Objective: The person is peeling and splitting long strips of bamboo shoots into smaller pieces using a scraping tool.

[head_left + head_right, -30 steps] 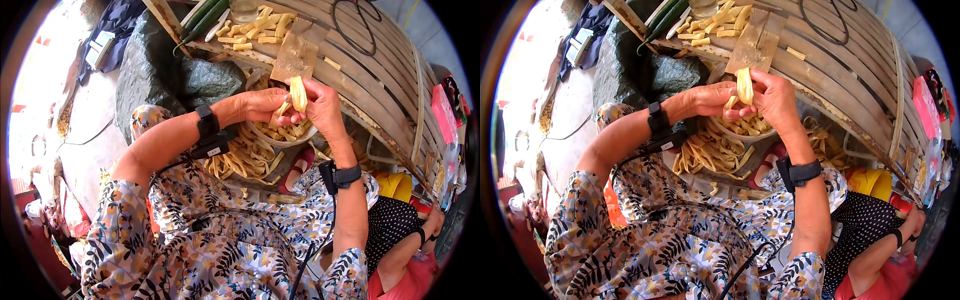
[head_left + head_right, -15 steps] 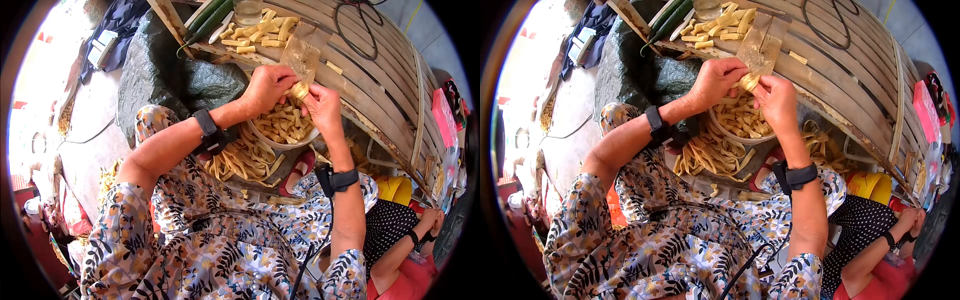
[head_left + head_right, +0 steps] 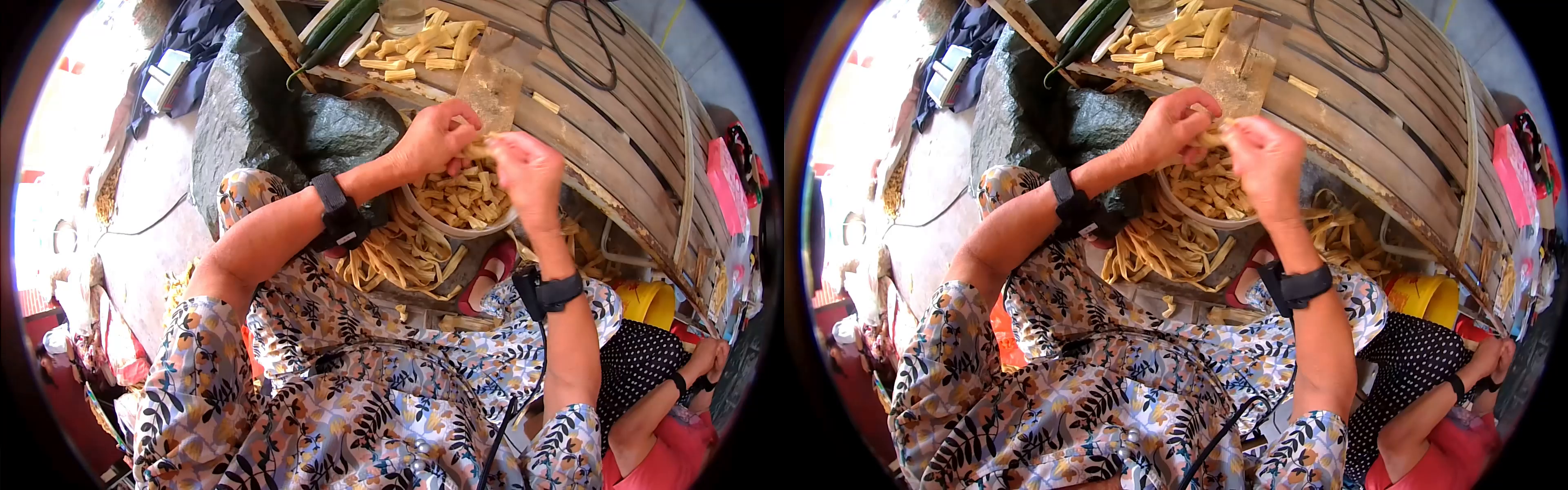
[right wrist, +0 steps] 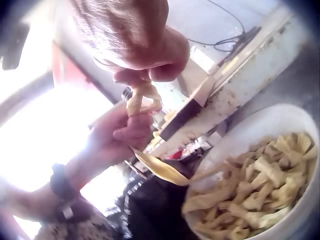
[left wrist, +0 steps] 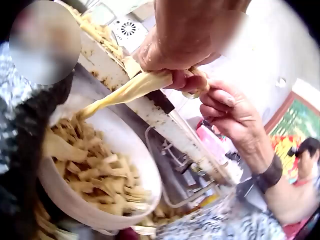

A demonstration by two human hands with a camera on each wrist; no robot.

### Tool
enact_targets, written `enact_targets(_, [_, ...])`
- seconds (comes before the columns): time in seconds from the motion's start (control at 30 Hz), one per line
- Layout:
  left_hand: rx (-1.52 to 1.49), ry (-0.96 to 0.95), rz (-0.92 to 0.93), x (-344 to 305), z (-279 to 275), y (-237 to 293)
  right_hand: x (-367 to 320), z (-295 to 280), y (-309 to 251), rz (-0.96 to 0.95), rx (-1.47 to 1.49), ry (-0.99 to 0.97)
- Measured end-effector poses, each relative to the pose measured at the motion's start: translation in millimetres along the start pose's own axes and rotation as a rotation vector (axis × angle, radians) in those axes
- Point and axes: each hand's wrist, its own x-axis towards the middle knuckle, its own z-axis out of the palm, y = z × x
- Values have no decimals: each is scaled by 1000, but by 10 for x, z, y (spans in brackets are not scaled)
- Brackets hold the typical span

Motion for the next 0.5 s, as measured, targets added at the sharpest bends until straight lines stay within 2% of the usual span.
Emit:
enact_targets(0.1, [-302, 1, -130, -6, 79, 79, 128, -170, -17, 39, 293, 135])
enact_targets(0.17, [-464, 16, -174, -40, 114, 129, 205, -333, 26, 65, 348, 207])
enact_targets(0.27, [-319, -119, -161, -31, 45, 112, 233, -449, 30, 97, 413, 239])
enact_targets(0.37, [-296, -162, -148, -12, -19, -23, 251, -515, 60, 146, 263, 81])
enact_targets(0.5, [-241, -203, -125, -19, -74, -43, 166, -337, 8, 334, 72, -89])
